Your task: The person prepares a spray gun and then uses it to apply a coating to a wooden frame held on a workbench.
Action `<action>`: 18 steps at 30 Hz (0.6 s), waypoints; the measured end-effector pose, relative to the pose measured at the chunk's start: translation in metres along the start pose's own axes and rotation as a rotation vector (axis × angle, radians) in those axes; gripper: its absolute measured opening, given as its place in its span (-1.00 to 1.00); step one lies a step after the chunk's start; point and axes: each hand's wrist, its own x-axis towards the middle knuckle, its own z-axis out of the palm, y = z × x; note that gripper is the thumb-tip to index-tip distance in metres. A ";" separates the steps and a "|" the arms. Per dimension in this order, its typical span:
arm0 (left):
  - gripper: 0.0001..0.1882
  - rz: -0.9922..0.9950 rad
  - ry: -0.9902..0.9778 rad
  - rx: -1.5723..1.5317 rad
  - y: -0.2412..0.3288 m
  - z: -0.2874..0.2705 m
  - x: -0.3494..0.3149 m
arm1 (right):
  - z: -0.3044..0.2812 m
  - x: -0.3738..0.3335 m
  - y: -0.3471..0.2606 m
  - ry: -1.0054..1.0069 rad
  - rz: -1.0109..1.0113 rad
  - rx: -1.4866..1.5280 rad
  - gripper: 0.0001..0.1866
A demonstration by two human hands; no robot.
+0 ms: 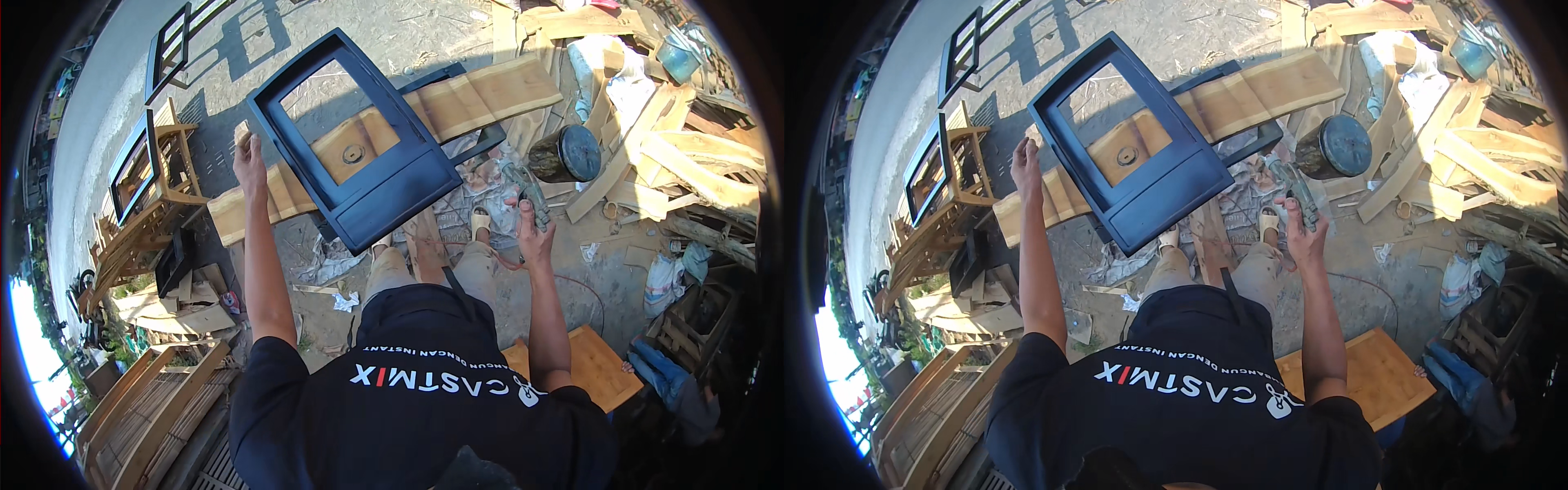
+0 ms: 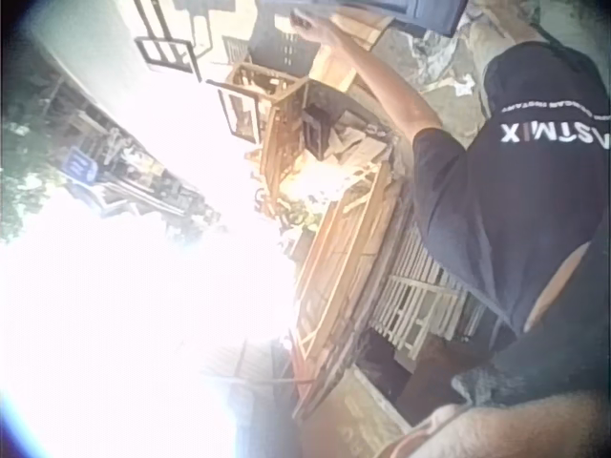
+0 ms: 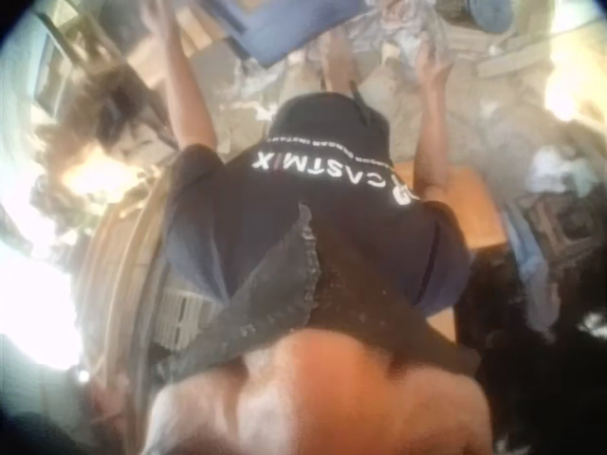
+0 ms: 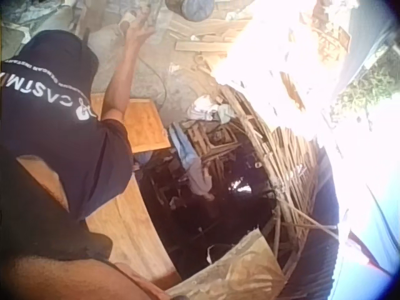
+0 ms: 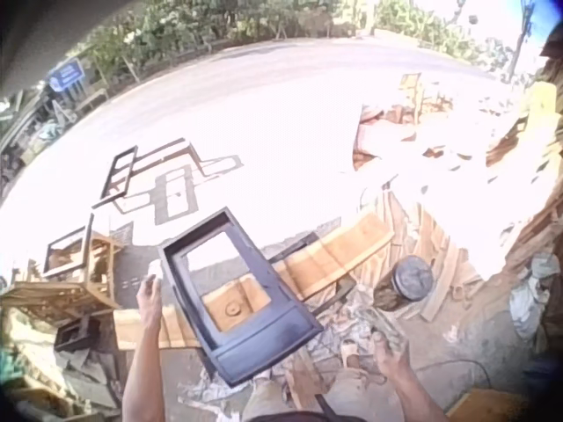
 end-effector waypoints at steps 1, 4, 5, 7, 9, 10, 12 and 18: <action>-0.37 0.027 -0.022 -0.037 0.004 0.002 -0.021 | -0.006 0.010 0.000 -0.034 0.050 0.036 -0.56; -0.44 -0.006 -0.131 -0.119 0.048 0.063 -0.072 | -0.037 0.043 0.008 -0.111 0.082 0.068 -0.63; -0.44 -0.029 -0.180 -0.129 0.069 0.084 -0.084 | -0.046 0.053 0.020 -0.127 0.024 0.060 -0.63; -0.34 -0.139 -0.255 -0.318 0.072 0.113 -0.078 | -0.055 0.065 0.024 -0.201 -0.004 0.042 -0.62; -0.25 -0.192 -0.267 -0.297 0.067 0.148 -0.052 | -0.066 0.070 0.030 -0.236 -0.041 0.093 -0.63; -0.16 -0.230 -0.253 -0.310 0.067 0.169 -0.038 | -0.072 0.075 0.033 -0.243 -0.063 0.115 -0.63; -0.13 -0.304 -0.195 -0.241 0.057 0.194 -0.003 | -0.084 0.079 0.036 -0.301 0.021 0.078 -0.66; -0.23 -0.537 -0.101 -0.246 0.033 0.246 0.047 | -0.104 0.083 0.058 -0.252 0.063 0.095 -0.69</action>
